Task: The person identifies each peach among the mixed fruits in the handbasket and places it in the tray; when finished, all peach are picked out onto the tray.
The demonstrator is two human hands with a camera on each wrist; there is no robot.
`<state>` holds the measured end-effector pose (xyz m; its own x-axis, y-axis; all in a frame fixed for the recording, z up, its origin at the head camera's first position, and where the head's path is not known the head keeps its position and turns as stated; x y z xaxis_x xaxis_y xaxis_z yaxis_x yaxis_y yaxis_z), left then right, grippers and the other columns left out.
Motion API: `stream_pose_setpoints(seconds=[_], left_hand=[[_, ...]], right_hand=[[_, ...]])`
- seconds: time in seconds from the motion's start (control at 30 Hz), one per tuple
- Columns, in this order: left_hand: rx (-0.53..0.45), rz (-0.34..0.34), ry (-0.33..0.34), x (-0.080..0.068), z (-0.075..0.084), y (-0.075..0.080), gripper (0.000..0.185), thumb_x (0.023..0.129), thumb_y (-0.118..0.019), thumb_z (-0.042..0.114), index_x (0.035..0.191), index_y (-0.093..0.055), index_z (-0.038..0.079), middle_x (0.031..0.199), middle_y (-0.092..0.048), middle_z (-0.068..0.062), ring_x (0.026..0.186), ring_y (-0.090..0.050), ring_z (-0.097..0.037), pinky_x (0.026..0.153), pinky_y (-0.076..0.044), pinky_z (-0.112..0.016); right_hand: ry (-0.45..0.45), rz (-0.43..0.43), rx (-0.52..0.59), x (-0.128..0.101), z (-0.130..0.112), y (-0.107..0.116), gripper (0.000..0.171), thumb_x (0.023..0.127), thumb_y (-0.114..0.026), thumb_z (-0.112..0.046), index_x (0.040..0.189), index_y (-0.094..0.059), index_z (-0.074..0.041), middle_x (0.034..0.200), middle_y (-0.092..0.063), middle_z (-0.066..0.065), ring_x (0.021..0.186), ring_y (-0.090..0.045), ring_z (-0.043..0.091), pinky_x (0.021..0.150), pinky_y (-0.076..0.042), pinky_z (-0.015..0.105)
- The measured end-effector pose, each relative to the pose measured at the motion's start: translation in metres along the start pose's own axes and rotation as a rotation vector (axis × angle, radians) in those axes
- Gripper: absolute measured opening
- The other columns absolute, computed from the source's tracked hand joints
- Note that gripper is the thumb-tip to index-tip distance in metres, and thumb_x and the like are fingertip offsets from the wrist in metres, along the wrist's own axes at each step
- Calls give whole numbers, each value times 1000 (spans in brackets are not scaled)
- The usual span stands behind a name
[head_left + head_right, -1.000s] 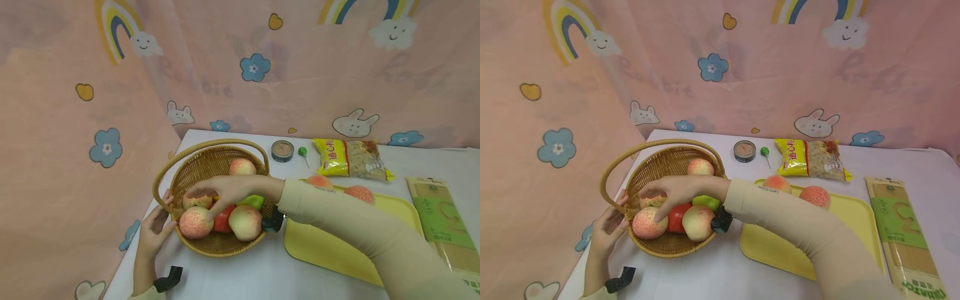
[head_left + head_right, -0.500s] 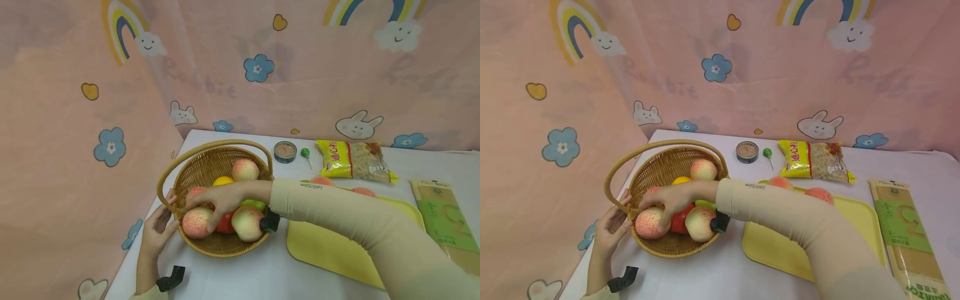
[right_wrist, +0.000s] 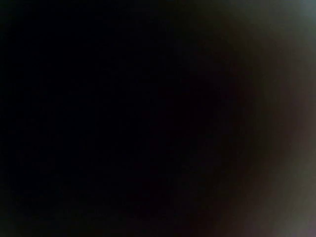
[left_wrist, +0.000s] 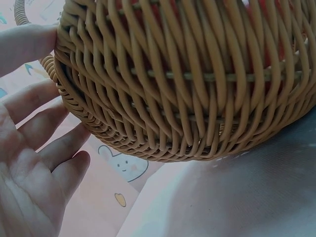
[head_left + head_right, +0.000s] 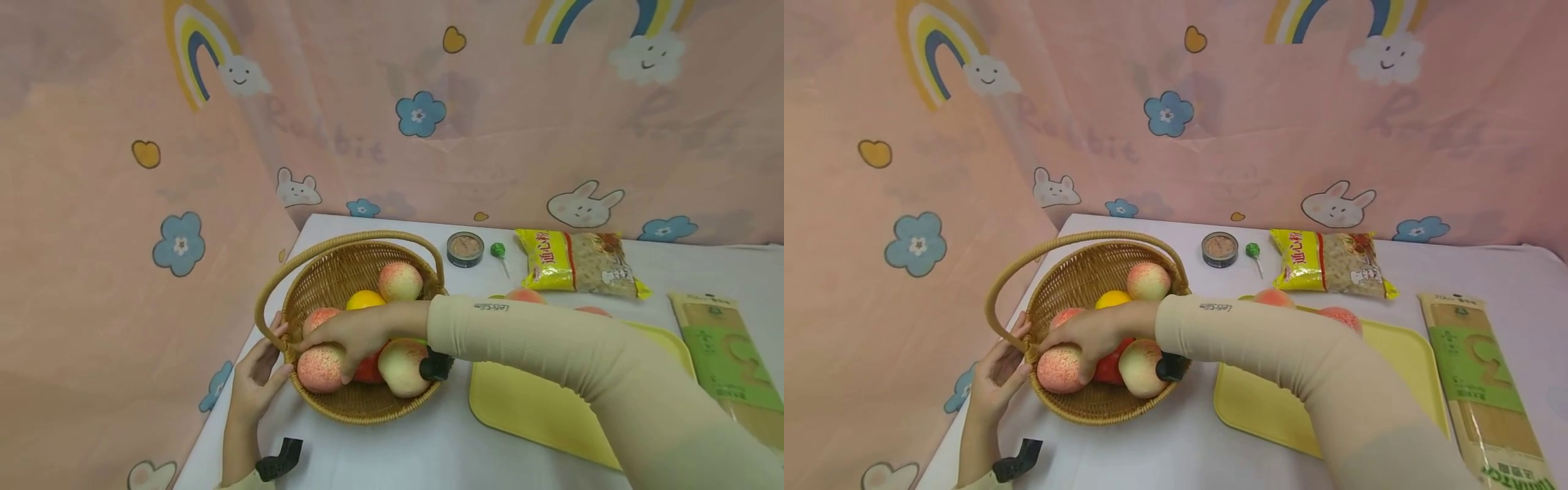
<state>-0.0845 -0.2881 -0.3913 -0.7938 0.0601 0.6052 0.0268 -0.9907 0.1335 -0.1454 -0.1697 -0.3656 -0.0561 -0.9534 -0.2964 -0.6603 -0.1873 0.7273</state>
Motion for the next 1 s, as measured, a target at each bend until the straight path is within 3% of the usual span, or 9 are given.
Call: stream_pose_setpoints(seconds=[0.23,0.5,0.77,1.0], left_hand=[[0,-3,3,0,-1,0,50,80,-56,-18,126,-39,-26,148,-29,-30,142,-30,-25,112,-32,-24],[17,0,19,-1,-1,0,51,79,-57,-18,127,-41,-23,148,-29,-31,142,-31,-23,112,-32,-23],[9,3,27,0,-4,-2,51,79,-56,-18,128,-42,-21,148,-29,-30,142,-31,-23,111,-32,-22],[-7,11,8,-1,-3,0,51,78,-53,-22,128,-41,-23,147,-28,-33,142,-30,-24,112,-32,-23]], right_hand=[[3,23,-32,-2,0,3,77,76,-78,-16,144,-41,-17,146,-43,-6,131,-40,7,111,-32,25],[53,113,10,-11,-2,15,71,75,-79,-17,138,-48,-17,142,-46,-2,123,-48,9,104,-38,22],[107,235,151,-34,-5,33,71,75,-79,-19,138,-47,-20,137,-51,-6,114,-52,5,93,-46,19],[159,296,296,-64,-6,42,73,78,-78,-19,141,-43,-14,142,-47,-2,127,-46,7,104,-42,24]])
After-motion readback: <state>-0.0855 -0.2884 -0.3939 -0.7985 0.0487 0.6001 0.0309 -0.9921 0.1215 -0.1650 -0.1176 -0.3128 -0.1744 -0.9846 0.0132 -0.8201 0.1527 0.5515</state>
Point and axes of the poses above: each hand's wrist, its own x-axis towards the middle knuckle, its own y-axis out of the back of the hand, z = x × y, the point moved 8 cm from there along x, towards the middle knuckle
